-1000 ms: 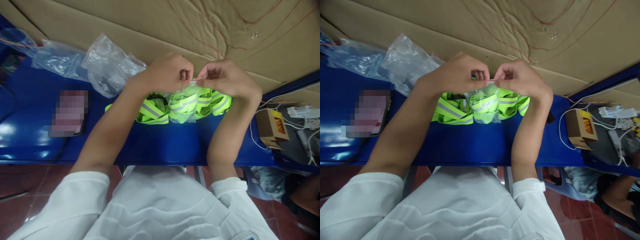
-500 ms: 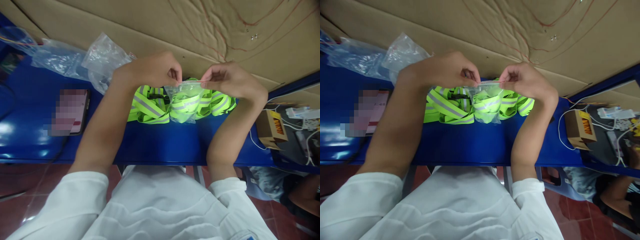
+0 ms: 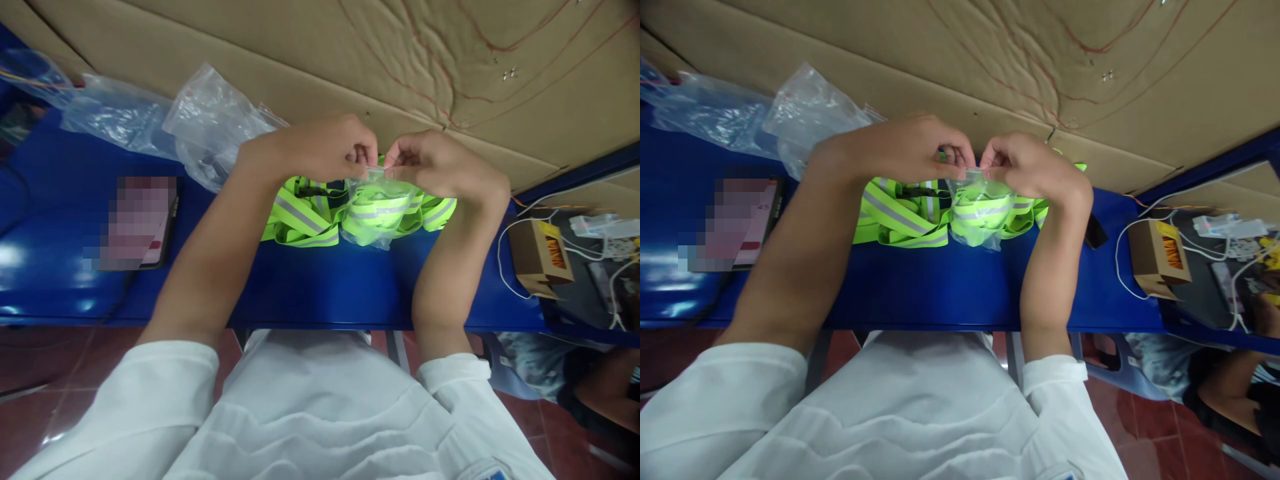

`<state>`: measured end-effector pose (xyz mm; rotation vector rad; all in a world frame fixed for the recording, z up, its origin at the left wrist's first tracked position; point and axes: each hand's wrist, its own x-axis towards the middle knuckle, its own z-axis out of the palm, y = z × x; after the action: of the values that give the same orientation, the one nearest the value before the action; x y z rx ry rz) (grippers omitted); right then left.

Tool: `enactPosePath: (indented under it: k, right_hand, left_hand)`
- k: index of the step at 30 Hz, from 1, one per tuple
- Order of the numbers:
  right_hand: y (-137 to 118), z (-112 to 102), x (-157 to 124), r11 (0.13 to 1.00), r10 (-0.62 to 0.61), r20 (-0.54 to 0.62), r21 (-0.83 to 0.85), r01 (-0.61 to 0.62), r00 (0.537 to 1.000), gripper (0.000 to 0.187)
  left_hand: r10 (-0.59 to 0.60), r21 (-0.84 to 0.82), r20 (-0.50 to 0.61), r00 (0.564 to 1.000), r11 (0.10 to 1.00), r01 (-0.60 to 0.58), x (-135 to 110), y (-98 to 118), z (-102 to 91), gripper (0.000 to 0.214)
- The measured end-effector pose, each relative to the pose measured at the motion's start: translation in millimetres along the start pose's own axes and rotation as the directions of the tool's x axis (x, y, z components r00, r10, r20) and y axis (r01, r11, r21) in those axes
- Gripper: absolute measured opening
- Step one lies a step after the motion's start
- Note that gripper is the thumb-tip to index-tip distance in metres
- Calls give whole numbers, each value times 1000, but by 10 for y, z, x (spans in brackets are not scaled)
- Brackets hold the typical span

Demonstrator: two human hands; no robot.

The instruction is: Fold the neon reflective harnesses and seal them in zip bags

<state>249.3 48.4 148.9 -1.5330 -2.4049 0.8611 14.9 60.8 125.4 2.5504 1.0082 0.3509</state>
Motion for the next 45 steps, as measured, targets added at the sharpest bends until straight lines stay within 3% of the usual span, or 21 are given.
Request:
enactPosePath:
  k: [3, 6, 9, 11, 15, 20, 27, 32, 39, 42, 45]
  right_hand:
    - [-1, 11, 1, 999, -22, -29, 25, 23, 999, 2]
    - [-56, 34, -7, 995, -53, -81, 78, 59, 995, 7]
    - [-91, 55, -6, 991, -81, -27, 109, 83, 996, 9]
    - [-78, 65, 14, 993, -62, 7, 97, 61, 998, 6]
    - [-23, 79, 70, 999, -24, -32, 27, 25, 999, 12]
    - [-11, 72, 65, 999, -35, -29, 38, 36, 999, 14]
    - [-39, -23, -67, 990, 39, -49, 138, -32, 998, 8]
    - [-76, -19, -89, 994, 44, -58, 107, -38, 997, 11]
    - [-117, -61, -169, 995, 8, -21, 104, -6, 1000, 4]
    - [-119, -107, -275, 993, -40, -90, 103, 50, 995, 5]
    - [-103, -162, -398, 984, -99, -298, 115, 139, 949, 7]
  left_hand:
    - [-48, 1, 20, 999, 999, 48, -24, -63, -28, 28]
    - [7, 3, -46, 999, 1000, -7, -18, -90, -8, 22]
    - [78, -17, -85, 993, 997, -80, 11, -70, 41, 20]
    - [70, -32, -102, 992, 997, -74, 35, -52, 72, 18]
    - [34, -53, -129, 991, 998, -41, 62, -46, 85, 20]
    - [-15, -56, -106, 994, 998, 9, 11, -77, 9, 14]
    - [7, 5, -73, 997, 1000, -7, -66, -64, -73, 24]
    - [5, -21, -34, 999, 1000, -6, -96, -11, -88, 23]
    - [119, 85, -152, 981, 991, -107, -20, 33, -36, 27]
    - [125, 35, -201, 972, 992, -121, -45, 84, -66, 31]
    - [21, -54, -196, 980, 998, -32, -88, 48, -91, 47]
